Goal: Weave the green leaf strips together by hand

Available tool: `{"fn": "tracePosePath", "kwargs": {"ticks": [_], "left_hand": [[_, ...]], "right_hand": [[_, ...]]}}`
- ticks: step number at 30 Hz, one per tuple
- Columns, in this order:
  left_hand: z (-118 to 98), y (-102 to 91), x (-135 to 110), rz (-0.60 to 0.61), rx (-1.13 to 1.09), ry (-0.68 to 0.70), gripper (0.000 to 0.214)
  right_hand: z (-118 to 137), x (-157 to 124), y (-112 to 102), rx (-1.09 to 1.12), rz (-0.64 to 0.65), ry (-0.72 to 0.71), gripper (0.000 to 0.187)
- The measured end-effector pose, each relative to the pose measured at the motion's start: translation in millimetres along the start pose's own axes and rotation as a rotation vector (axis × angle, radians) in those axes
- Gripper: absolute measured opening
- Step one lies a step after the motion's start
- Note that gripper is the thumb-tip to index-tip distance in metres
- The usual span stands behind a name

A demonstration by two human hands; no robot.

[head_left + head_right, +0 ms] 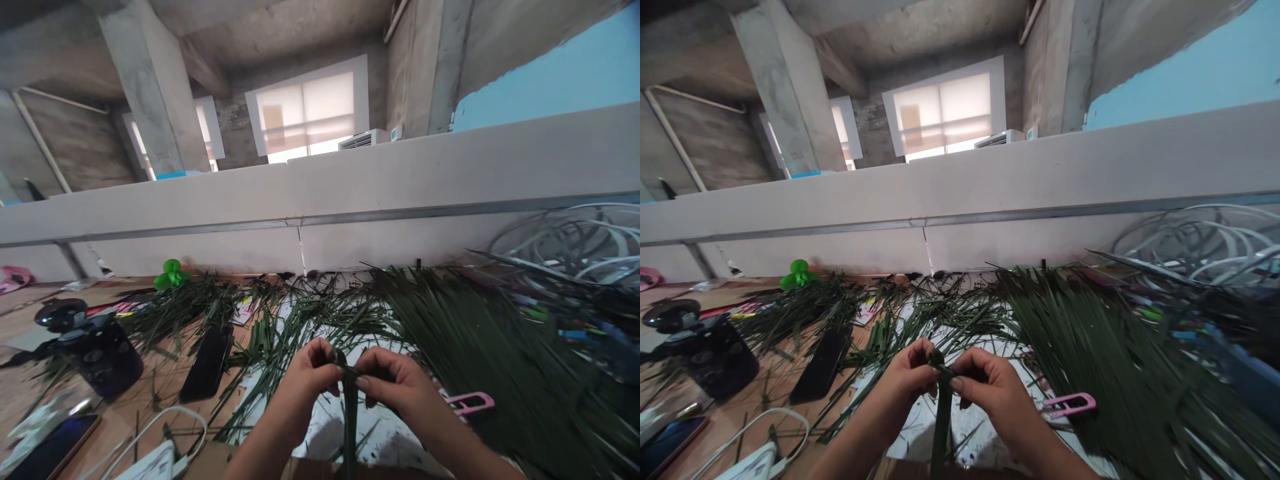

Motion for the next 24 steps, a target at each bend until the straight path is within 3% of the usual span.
{"fn": "tracePosePath", "kwargs": {"ticks": [10, 14, 24], "left_hand": [[-3.2, 3.8, -3.6, 0.042, -0.151, -0.050, 0.016], [0.7, 0.0, -1.5, -0.005, -0.213, -0.058, 0.018], [-0.7, -1.0, -2.1, -0.122, 0.000, 0.033, 0.032]], "right_hand": [[11.7, -1.9, -2.5, -0.196, -0.065, -0.039, 0.016], [10.7, -1.7, -4.5, -0.203, -0.080, -0.017, 0.016], [22.7, -9.1, 1.8, -0.447, -0.214, -0.136, 0.013]]}}
Point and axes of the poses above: each hand's wrist, its own x-axis towards the middle knuckle, its own y-axis out of the palm, z = x × y, the point moved 3 cm from there along x, towards the middle knuckle, and after that the axes turned 1 degree about -z, right-handed, at the moved point
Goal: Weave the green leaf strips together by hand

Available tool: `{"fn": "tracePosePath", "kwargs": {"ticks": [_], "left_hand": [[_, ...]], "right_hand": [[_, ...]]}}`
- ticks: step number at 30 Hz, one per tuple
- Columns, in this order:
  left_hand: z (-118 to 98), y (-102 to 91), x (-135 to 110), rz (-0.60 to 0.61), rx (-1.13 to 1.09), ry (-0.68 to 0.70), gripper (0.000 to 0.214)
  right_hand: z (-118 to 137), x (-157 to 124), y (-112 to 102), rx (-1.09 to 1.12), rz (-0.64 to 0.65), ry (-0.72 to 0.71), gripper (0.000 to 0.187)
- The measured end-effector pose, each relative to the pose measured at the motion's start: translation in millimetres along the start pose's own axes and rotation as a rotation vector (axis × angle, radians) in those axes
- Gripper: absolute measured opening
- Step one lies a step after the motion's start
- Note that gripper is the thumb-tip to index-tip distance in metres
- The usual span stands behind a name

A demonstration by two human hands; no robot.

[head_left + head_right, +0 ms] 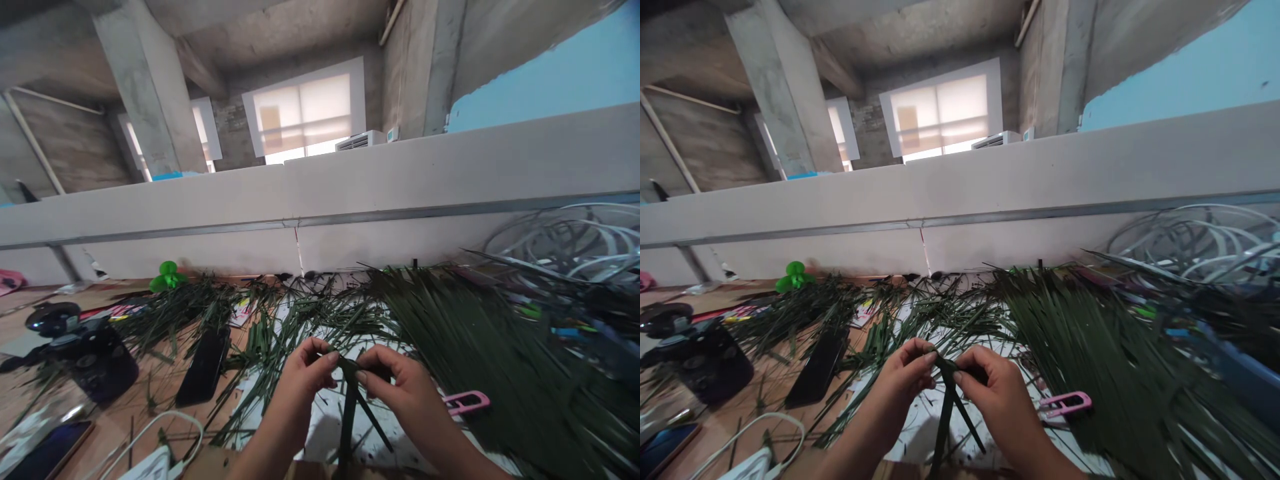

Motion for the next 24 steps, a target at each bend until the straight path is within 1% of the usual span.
{"fn": "tracePosePath", "kwargs": {"ticks": [6, 8, 11, 16, 19, 21, 24], "left_hand": [[-3.4, 2.1, -2.0, -0.073, 0.148, 0.106, 0.030], [-4.6, 3.6, -2.2, -0.081, 0.221, 0.170, 0.026], [-6.0, 5.2, -3.8, -0.097, 0.371, 0.291, 0.019], [-12.2, 8.8, -14.0, -0.104, 0.603, 0.447, 0.007], [-16.4, 11.3, -20.1, -0.080, 0.729, 0.521, 0.009], [-15.6, 11.9, -21.3, -0.040, 0.764, 0.526, 0.012], [-10.7, 11.0, -18.8, 0.014, 0.731, 0.484, 0.018]], "right_hand": [[4.3, -4.3, 1.2, -0.153, -0.066, -0.096, 0.013], [4.9, -5.3, 2.0, -0.170, -0.079, -0.111, 0.013], [3.5, -6.3, 2.9, -0.166, -0.091, -0.093, 0.015], [-1.1, -6.1, 3.9, -0.070, -0.085, -0.020, 0.016], [-2.2, -5.9, 4.1, 0.015, -0.074, 0.022, 0.016], [-2.6, -5.6, 4.1, 0.075, -0.072, 0.042, 0.016], [-4.0, -4.4, 4.3, 0.134, -0.074, 0.060, 0.017]]}}
Point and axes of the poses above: each hand's wrist, its own x-axis towards the middle knuckle, its own y-axis out of the palm, z = x × y, the point moved 3 cm from there along x, towards the middle knuckle, and after that the axes turned 1 degree about -z, right-handed, at the moved point
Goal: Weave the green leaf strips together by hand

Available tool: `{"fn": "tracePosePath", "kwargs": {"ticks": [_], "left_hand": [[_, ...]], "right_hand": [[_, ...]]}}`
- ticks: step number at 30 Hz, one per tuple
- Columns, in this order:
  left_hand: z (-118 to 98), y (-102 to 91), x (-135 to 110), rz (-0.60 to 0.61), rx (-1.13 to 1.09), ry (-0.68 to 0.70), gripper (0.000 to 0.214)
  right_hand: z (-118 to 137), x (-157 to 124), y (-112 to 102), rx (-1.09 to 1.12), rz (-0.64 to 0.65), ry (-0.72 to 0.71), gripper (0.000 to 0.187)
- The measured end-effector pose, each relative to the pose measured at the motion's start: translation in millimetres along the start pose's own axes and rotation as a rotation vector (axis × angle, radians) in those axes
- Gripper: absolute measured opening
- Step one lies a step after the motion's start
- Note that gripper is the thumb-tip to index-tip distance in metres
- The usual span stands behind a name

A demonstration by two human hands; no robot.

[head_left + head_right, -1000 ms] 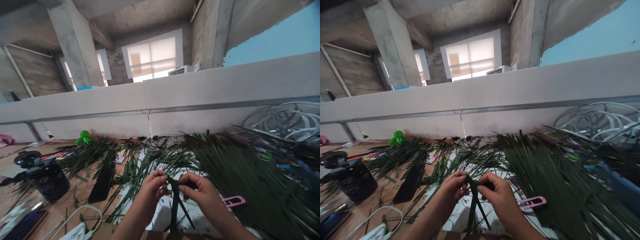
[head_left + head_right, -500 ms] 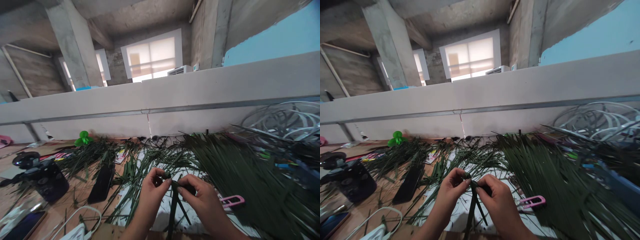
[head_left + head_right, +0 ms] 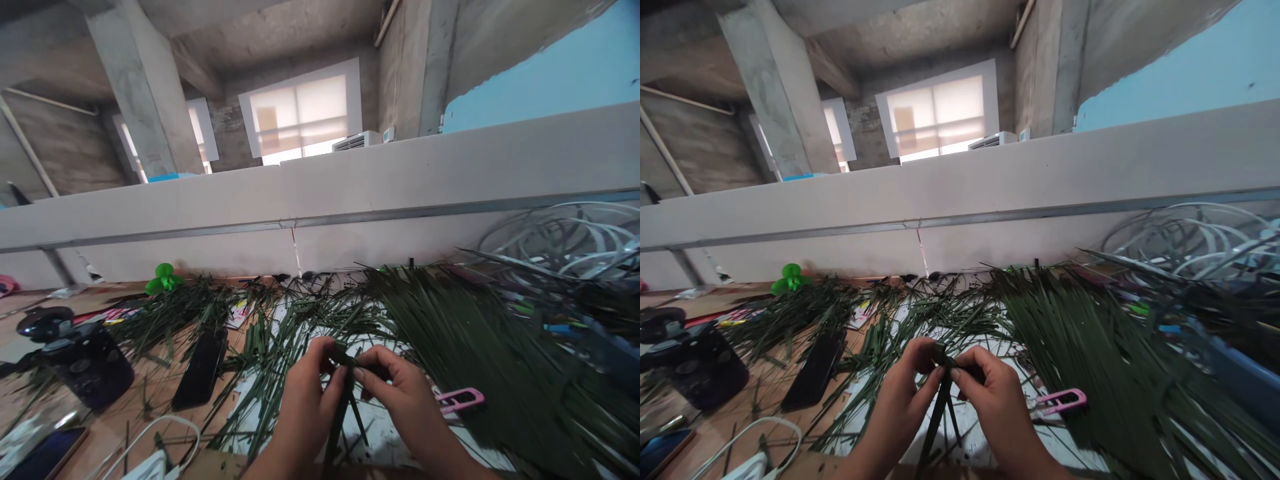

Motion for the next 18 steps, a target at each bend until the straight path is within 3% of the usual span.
{"fn": "tracePosePath", "kwargs": {"ticks": [8, 14, 18], "left_hand": [[0.2, -0.4, 3.1, 0.087, -0.036, -0.047, 0.029], [-2.4, -2.2, 4.1, 0.057, 0.213, -0.008, 0.034], [2.4, -0.4, 3.8, -0.006, 0.244, -0.028, 0.037]], "right_hand": [[-5.3, 0.8, 1.3, 0.101, -0.004, 0.030, 0.018], [-9.0, 0.6, 2.0, 0.164, -0.003, 0.055, 0.017], [-13.0, 1.4, 2.0, 0.184, -0.021, 0.068, 0.018]]}}
Point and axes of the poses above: each hand's wrist, its own x-axis towards the middle knuckle, its own y-axis out of the palm, z = x × y, the point moved 3 cm from there along x, towards the middle knuckle, and after that the axes turned 1 degree about -z, right-handed, at the moved point
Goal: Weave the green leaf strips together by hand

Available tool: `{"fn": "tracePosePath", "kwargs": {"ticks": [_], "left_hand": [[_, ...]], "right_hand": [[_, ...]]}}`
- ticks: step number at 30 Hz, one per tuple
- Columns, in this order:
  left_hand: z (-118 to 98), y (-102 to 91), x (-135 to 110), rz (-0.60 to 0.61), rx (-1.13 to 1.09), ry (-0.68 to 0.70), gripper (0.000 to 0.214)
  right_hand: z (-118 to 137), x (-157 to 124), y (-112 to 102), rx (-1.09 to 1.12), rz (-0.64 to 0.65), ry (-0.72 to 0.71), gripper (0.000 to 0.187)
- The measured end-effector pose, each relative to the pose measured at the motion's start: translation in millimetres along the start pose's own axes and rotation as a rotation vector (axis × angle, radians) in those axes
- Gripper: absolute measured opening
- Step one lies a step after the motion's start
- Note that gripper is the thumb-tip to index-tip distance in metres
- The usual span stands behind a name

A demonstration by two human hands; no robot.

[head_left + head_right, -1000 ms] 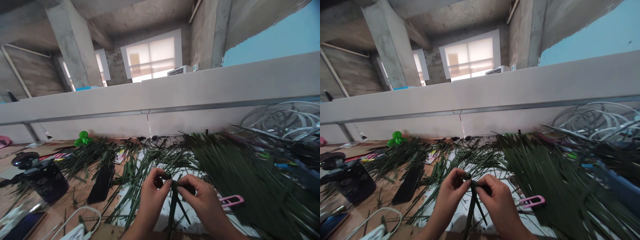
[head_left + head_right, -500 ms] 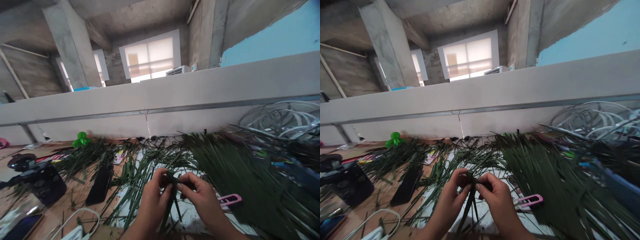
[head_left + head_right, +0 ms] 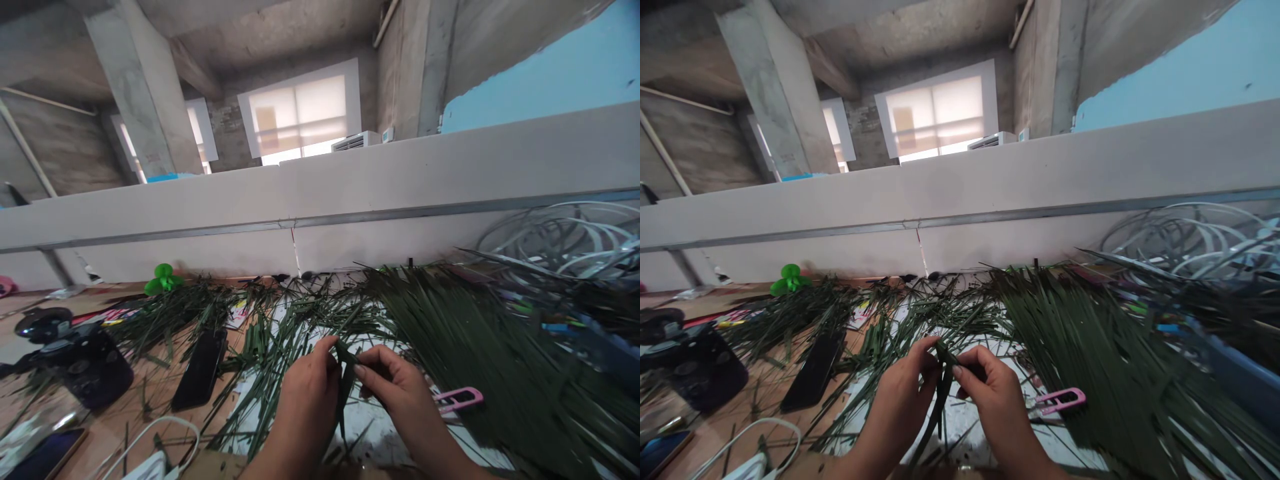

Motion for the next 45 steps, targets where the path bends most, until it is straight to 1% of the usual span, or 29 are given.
{"fn": "tracePosePath", "kwargs": {"ticks": [2, 5, 7, 10, 12, 13, 15, 17, 19, 23, 26, 27, 29, 33, 37, 40, 42, 45], "left_hand": [[1.7, 2.1, 0.0, 0.025, -0.085, -0.020, 0.035], [3.5, 4.6, 0.3, 0.098, -0.255, -0.077, 0.029], [3.4, 4.0, 0.2, 0.107, -0.256, -0.079, 0.026], [1.1, 2.1, -0.7, 0.094, -0.078, 0.017, 0.019], [-0.9, 1.3, -1.6, 0.041, 0.108, 0.122, 0.011], [-2.0, 1.4, -2.1, 0.004, 0.209, 0.186, 0.011], [-4.7, 2.6, -3.3, -0.068, 0.396, 0.319, 0.017], [-6.7, 4.2, -4.1, -0.102, 0.515, 0.415, 0.023], [-7.8, 4.4, -3.9, -0.109, 0.557, 0.443, 0.024], [-7.1, 3.8, -2.9, -0.085, 0.576, 0.437, 0.022], [-3.8, 5.6, -2.8, -0.059, 0.597, 0.452, 0.027], [-2.2, 5.9, -2.4, -0.046, 0.573, 0.439, 0.029], [1.0, 5.4, -1.2, -0.004, 0.431, 0.370, 0.033], [3.2, 1.2, 1.6, 0.089, 0.057, 0.153, 0.042], [3.7, 0.4, 3.9, 0.157, -0.171, -0.001, 0.039], [7.2, 3.1, 5.6, 0.190, -0.367, -0.093, 0.042], [8.2, 4.6, 5.8, 0.213, -0.423, -0.117, 0.040], [5.9, 4.1, 4.6, 0.261, -0.369, -0.086, 0.034]], "right_hand": [[-1.1, 0.2, -0.1, 0.002, -0.002, 0.000, 0.019], [-0.4, 0.0, 0.2, 0.008, 0.003, -0.007, 0.019], [1.1, -0.3, 0.4, 0.015, 0.003, -0.013, 0.019], [2.2, -1.4, 1.1, 0.006, 0.001, -0.016, 0.017], [1.4, -2.2, 1.8, -0.009, 0.002, -0.019, 0.016], [0.6, -2.5, 2.2, -0.013, 0.002, -0.019, 0.015], [-1.3, -2.8, 2.8, -0.011, 0.002, -0.018, 0.014], [-3.0, -2.5, 3.0, -0.005, 0.001, -0.013, 0.014], [-3.5, -2.0, 3.0, 0.000, 0.003, -0.017, 0.013], [-3.3, -1.5, 3.6, 0.043, 0.014, -0.011, 0.013], [-3.5, -1.5, 4.1, 0.072, 0.017, -0.001, 0.014], [-3.3, -1.4, 4.2, 0.081, 0.015, 0.001, 0.015], [-2.6, -1.0, 3.8, 0.110, 0.006, 0.013, 0.017], [-0.5, 1.3, 2.1, 0.170, -0.018, 0.043, 0.021], [-1.4, 3.9, 0.6, 0.202, -0.019, 0.053, 0.021], [-2.2, 4.6, -0.5, 0.225, -0.020, 0.042, 0.022], [-1.9, 4.5, -1.3, 0.240, -0.028, 0.042, 0.023], [-0.7, 4.1, -1.9, 0.256, -0.025, 0.048, 0.021]]}}
Point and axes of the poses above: each hand's wrist, its own x-axis towards the middle knuckle, its own y-axis out of the palm, z = x × y, the point moved 3 cm from there along x, towards the middle knuckle, and after that the axes turned 1 degree about -z, right-handed, at the moved point
